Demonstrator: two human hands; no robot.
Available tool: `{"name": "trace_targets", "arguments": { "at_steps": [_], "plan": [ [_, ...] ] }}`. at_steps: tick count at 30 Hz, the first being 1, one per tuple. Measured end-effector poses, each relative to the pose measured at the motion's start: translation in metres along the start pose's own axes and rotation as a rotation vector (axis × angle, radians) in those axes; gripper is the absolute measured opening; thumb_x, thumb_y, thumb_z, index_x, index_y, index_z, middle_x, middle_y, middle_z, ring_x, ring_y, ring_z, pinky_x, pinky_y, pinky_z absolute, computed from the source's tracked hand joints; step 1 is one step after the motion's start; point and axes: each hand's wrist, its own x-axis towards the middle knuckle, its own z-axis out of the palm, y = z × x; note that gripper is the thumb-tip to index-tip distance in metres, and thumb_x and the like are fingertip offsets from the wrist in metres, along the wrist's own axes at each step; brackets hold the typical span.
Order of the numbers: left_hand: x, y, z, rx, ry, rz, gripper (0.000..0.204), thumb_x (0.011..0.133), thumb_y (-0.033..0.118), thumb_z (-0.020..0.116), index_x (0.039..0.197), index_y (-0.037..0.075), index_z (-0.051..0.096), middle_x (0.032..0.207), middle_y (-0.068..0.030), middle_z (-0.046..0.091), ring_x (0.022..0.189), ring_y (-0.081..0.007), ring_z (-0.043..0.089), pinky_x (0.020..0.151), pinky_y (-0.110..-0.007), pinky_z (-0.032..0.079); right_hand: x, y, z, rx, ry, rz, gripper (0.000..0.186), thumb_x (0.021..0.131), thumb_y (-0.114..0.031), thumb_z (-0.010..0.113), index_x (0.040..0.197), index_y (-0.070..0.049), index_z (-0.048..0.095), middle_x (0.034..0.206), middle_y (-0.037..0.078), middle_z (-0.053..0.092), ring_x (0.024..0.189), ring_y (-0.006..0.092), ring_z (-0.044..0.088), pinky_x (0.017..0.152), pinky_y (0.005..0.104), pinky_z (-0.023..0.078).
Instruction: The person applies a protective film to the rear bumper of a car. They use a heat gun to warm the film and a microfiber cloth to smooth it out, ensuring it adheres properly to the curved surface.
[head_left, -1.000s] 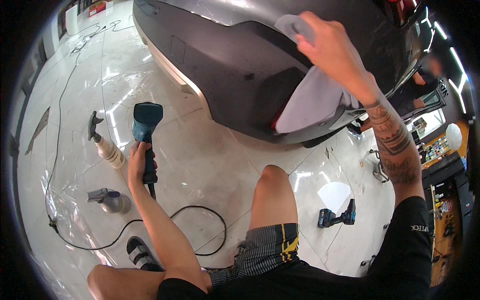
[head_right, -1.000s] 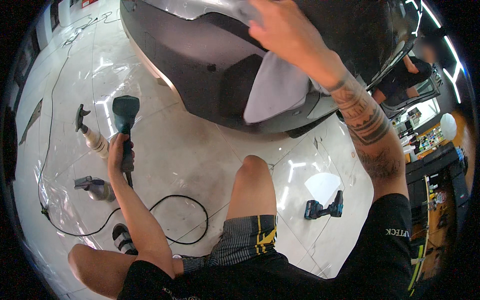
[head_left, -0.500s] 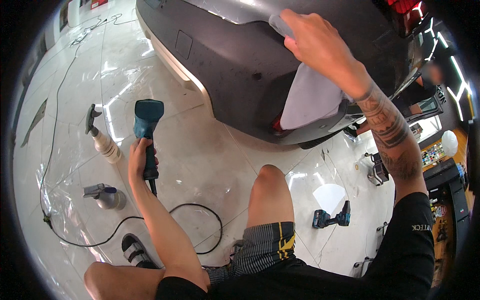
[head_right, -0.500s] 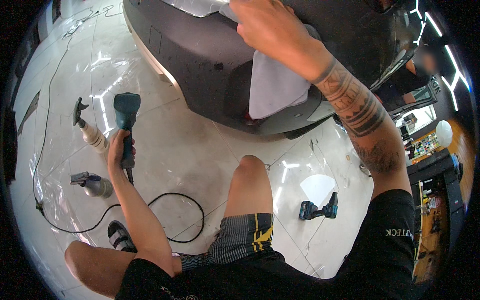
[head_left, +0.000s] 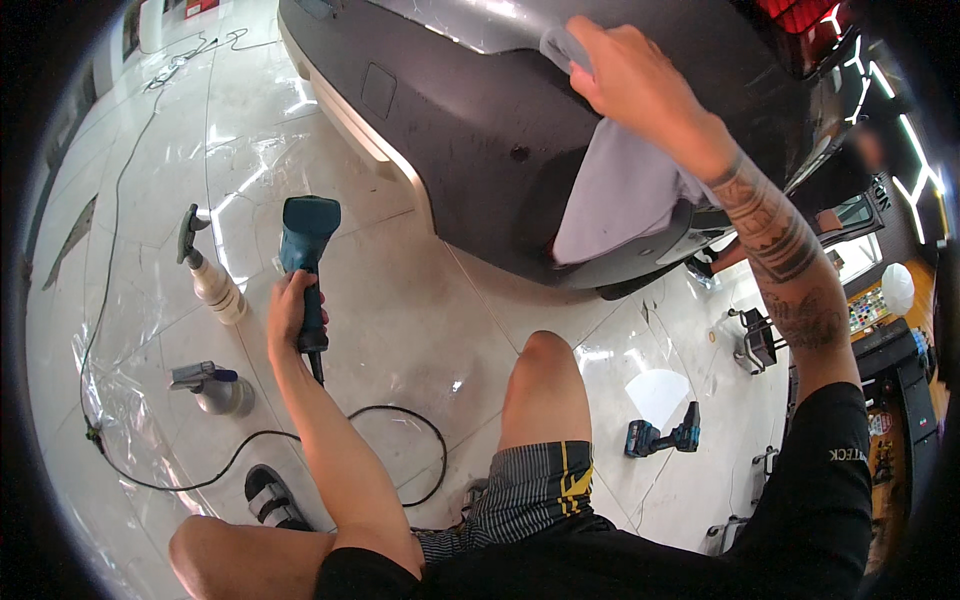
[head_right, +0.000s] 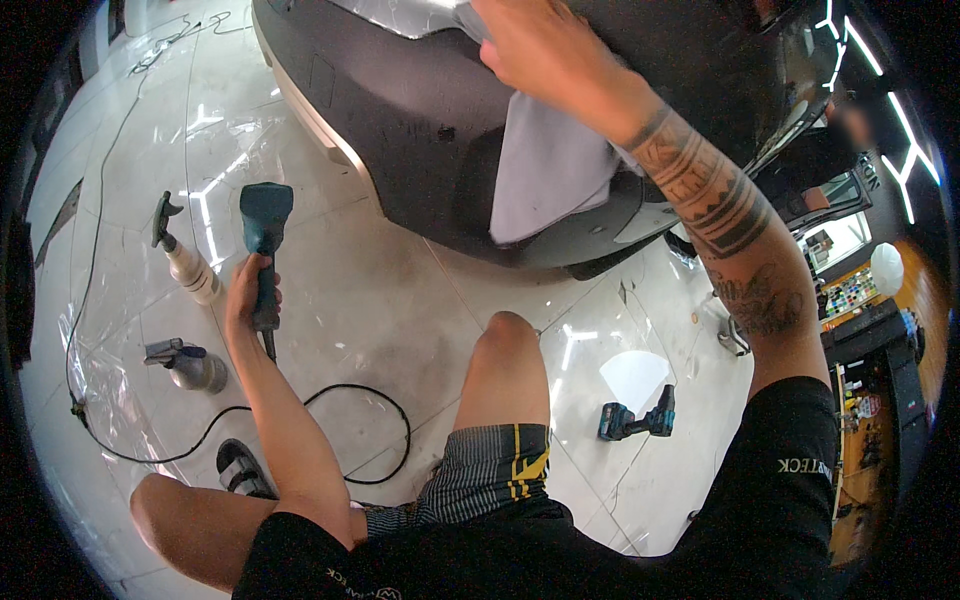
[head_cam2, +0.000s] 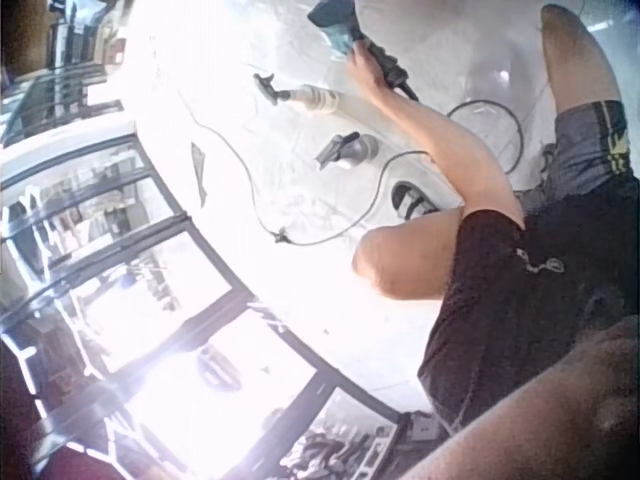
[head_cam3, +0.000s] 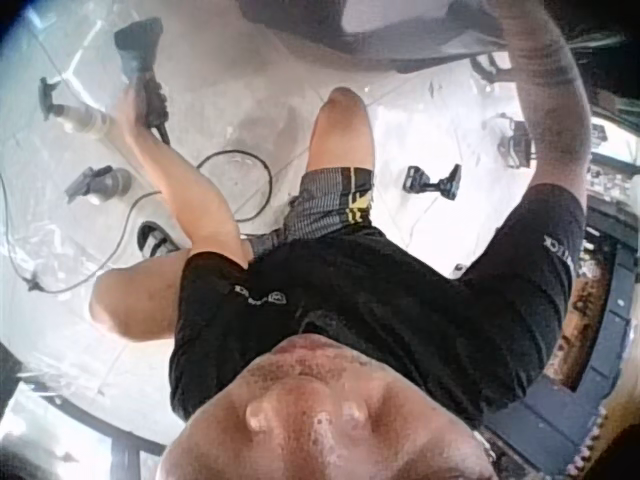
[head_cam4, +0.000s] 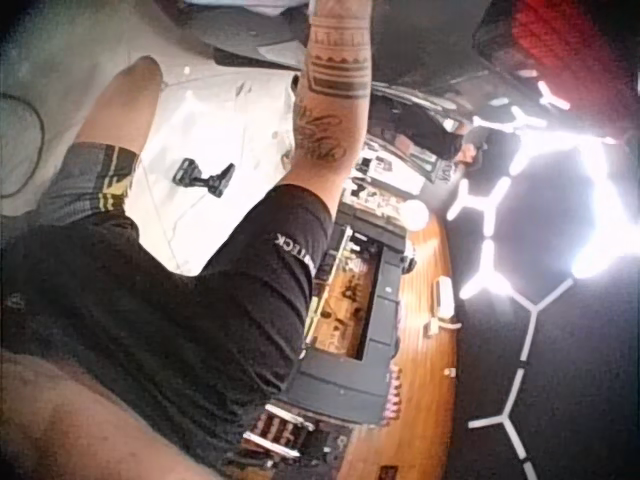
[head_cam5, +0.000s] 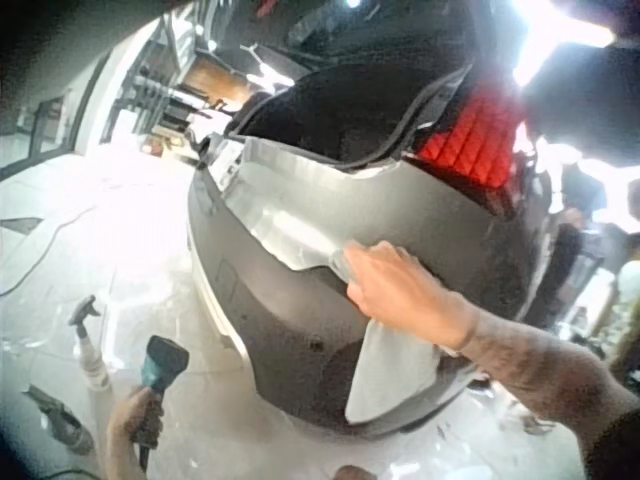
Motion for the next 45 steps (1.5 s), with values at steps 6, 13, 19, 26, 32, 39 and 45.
{"name": "trace_targets", "arguments": {
  "at_steps": [6,13,19,26,32,39,45],
  "plan": [
    [-0.006,0.005,-0.002,-0.033,0.013,0.018,0.029,0.075,0.027,0.052,0.087,0.002,0.047,0.065,-0.0078,0.051,0.042,-0.0183,0.053,0.036,-0.031,0.043,-0.017,0.006,0.000,0.129,0.018,0.065,0.021,0.080,-0.014,0.061,0.093,-0.003,0.049,0.084,0.022,0.061,0.071,0.0396,0.060,0.062,0.0460,0.049],
    [-0.007,0.001,-0.002,-0.025,0.018,0.000,0.027,0.075,0.026,0.052,0.085,0.001,0.047,0.064,-0.0079,0.050,0.042,-0.0187,0.053,0.037,-0.031,0.043,0.004,-0.013,-0.005,-0.074,-0.041,-0.032,0.021,0.079,-0.011,0.061,0.093,-0.001,0.048,0.068,0.023,0.056,0.075,0.0400,0.059,0.065,0.0468,0.044],
    [-0.014,0.007,-0.003,-0.085,0.023,-0.003,0.025,0.075,0.025,0.052,0.083,0.001,0.046,0.063,-0.0077,0.050,0.041,-0.0186,0.052,0.037,-0.031,0.043,-0.010,-0.001,-0.007,0.183,-0.082,0.145,0.026,0.079,-0.015,0.061,0.098,-0.001,0.050,0.079,0.025,0.060,0.077,0.0418,0.060,0.068,0.0470,0.049],
    [-0.012,0.005,-0.006,-0.065,0.013,0.016,0.026,0.076,0.026,0.052,0.082,0.002,0.045,0.062,-0.0073,0.050,0.041,-0.0181,0.052,0.037,-0.031,0.043,0.013,0.001,0.004,-0.008,-0.027,-0.037,0.024,0.081,-0.014,0.061,0.098,-0.001,0.050,0.076,0.023,0.059,0.074,0.0426,0.057,0.068,0.0487,0.045],
    [-0.009,0.000,-0.014,-0.051,-0.009,-0.008,0.030,0.075,0.032,0.054,0.085,0.005,0.045,0.065,-0.0068,0.051,0.043,-0.0171,0.052,0.037,-0.032,0.043,0.033,-0.022,-0.019,-0.103,-0.340,0.100,0.028,0.080,-0.015,0.060,0.102,-0.001,0.050,0.089,0.023,0.060,0.087,0.0420,0.057,0.076,0.0466,0.047],
    [-0.022,0.011,-0.018,-0.095,0.054,0.001,0.027,0.074,0.026,0.052,0.084,0.001,0.046,0.064,-0.0079,0.051,0.041,-0.0177,0.052,0.038,-0.030,0.044,0.041,0.014,-0.039,-0.060,-0.224,-0.005,0.035,0.083,-0.022,0.053,0.112,-0.003,0.050,0.101,0.021,0.058,0.101,0.0381,0.052,0.086,0.0428,0.042],
    [-0.023,0.005,-0.030,-0.088,0.086,0.013,0.029,0.074,0.027,0.053,0.086,0.001,0.047,0.065,-0.0079,0.051,0.042,-0.0175,0.052,0.038,-0.030,0.043,0.047,0.012,-0.024,-0.112,-0.230,-0.118,0.033,0.081,-0.018,0.057,0.109,-0.003,0.050,0.098,0.024,0.058,0.094,0.0402,0.054,0.083,0.0448,0.043]
  ]
}}
